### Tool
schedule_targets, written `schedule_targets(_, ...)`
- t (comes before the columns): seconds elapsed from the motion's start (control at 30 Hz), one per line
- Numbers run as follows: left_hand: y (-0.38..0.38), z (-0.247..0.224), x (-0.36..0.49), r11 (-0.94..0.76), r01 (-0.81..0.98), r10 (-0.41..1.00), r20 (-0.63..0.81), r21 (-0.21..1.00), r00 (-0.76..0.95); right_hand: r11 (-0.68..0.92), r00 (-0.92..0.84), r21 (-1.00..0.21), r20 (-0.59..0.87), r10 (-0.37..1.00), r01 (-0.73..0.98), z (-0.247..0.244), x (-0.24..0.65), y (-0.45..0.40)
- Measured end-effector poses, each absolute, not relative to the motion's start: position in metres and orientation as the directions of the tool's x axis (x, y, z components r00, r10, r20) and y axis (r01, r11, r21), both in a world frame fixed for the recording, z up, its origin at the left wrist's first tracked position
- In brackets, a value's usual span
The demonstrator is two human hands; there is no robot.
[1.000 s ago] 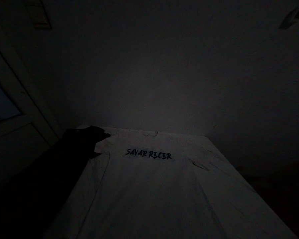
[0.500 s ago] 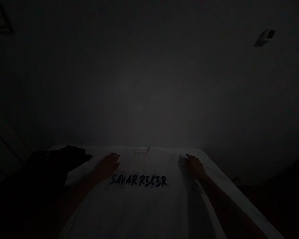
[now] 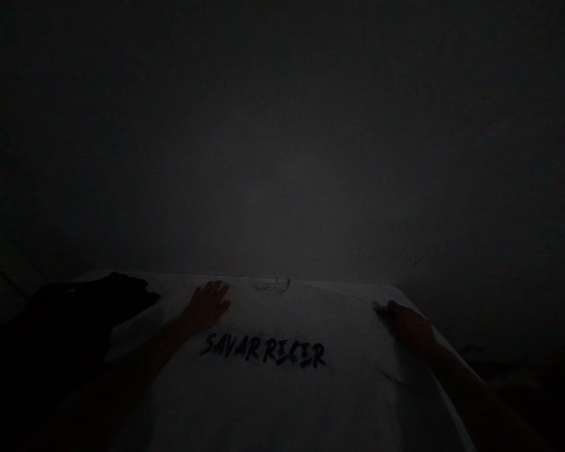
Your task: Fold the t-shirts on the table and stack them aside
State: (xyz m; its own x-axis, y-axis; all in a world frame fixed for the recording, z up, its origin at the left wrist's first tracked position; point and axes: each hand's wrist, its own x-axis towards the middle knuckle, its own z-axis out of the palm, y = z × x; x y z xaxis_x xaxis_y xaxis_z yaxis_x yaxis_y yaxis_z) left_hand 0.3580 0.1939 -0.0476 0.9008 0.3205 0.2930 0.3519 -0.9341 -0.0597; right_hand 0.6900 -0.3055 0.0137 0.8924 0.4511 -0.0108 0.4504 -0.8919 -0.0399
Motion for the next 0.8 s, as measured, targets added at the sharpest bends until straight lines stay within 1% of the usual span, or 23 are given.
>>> schedule_targets(0.17,0.183,-0.048,0.382,-0.938,0.341,0.304,0.335,-0.057,0.892,-0.877,0.878,-0.032,0.017,0.478,0.479,0.004,0.712,-0.316)
schedule_targets(0.27,0.177,-0.036,0.387,-0.937,0.344,0.311,0.311,-0.057,0.898,-0.886,0.886,-0.001,0.029,0.463,0.464,0.008,0.713,-0.316)
schedule_targets(0.37,0.162,-0.019,0.377,-0.943,0.325,0.296,0.276,-0.069,0.915,-0.881,0.874,0.021,0.121,0.471,0.472,0.019,0.7,-0.304)
schedule_targets(0.43,0.145,-0.011,0.357,-0.952,0.296,0.268,0.261,-0.076,0.927,-0.848,0.826,0.015,0.22,0.52,0.53,0.025,0.68,-0.29)
schedule_targets(0.47,0.134,-0.009,0.343,-0.957,0.278,0.25,0.255,-0.079,0.934,-0.813,0.784,0.001,0.262,0.563,0.583,0.026,0.664,-0.282)
schedule_targets(0.53,0.113,-0.008,0.307,-0.969,0.234,0.207,0.248,-0.085,0.946,-0.694,0.669,-0.04,0.311,0.675,0.719,0.02,0.621,-0.268)
schedule_targets(0.67,0.078,-0.016,0.213,-0.978,0.174,0.135,0.286,-0.116,0.949,-0.357,0.374,-0.111,0.271,0.887,0.928,-0.014,0.508,-0.263)
schedule_targets(0.73,0.066,-0.022,0.165,-0.974,0.187,0.139,0.314,-0.126,0.939,-0.214,0.236,-0.109,0.264,0.935,0.971,-0.032,0.459,-0.273)
schedule_targets(0.8,0.054,-0.028,0.124,-0.969,0.212,0.162,0.323,-0.125,0.932,-0.131,0.154,-0.104,0.26,0.953,0.986,-0.045,0.428,-0.285)
